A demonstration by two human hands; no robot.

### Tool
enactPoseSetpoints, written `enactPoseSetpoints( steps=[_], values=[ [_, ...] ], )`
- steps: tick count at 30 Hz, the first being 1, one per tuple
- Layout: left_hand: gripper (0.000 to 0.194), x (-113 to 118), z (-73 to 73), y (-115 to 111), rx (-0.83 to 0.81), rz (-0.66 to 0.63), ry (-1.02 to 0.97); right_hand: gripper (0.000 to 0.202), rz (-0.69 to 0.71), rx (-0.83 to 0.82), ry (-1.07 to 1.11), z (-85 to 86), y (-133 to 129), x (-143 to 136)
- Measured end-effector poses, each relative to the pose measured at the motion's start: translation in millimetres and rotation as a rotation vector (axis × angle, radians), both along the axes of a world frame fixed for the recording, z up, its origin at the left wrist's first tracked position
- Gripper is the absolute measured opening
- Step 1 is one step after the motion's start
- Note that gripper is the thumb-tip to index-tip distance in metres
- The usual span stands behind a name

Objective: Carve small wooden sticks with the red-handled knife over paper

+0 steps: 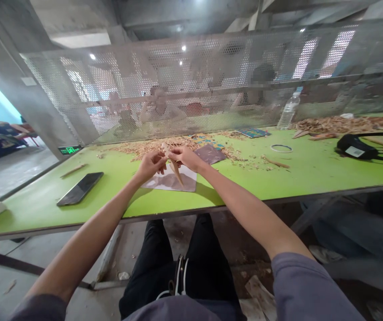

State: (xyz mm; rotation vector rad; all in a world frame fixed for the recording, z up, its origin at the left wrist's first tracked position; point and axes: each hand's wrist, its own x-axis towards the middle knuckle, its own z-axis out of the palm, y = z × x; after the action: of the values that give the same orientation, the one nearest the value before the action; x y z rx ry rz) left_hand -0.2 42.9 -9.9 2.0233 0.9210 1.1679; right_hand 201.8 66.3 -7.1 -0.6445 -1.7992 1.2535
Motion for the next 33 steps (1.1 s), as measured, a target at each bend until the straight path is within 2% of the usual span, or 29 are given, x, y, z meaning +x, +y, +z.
enactPoseSetpoints(
  steps=[9, 16, 24, 26, 29, 31, 33],
  values=[
    [0.043, 1.1, -4.9, 2.6, -0.079, -0.108, 0.007, 0.039, -0.051, 0.088, 0.059, -2.1, 3.2, -3.3],
    [0.038, 2.5, -4.0, -2.1, -0.062, -0.106, 0.083, 0.039, -0.143, 0.154, 0.034, 2.9, -0.8, -2.4],
    [0.032, 1.0, -2.7, -1.2, -0.044, -0.111, 0.070, 0.038, -0.150, 0.182, -0.038, 5.4, -8.0, -4.1],
    [0.033, 1.5, -3.0, -0.3, -0.030, -0.080, 0.072, 0.037, -0.195, 0.232, -0.105, 7.7, -11.1, -4.5],
    [0.032, 0.3, -3.5, 3.9, -0.006, 0.019, 0.083, 0.031, -0.355, 0.409, -0.242, 13.9, -14.8, 0.4],
    [0.024, -4.1, -3.8, 9.2, 0.044, 0.178, 0.139, 0.027, -0.461, 0.579, -0.381, 17.8, -14.7, 8.0],
    [0.011, -11.1, -4.6, 15.5, 0.135, 0.389, 0.273, 0.026, -0.504, 0.733, -0.566, 18.8, -12.0, 16.2]
  ],
)
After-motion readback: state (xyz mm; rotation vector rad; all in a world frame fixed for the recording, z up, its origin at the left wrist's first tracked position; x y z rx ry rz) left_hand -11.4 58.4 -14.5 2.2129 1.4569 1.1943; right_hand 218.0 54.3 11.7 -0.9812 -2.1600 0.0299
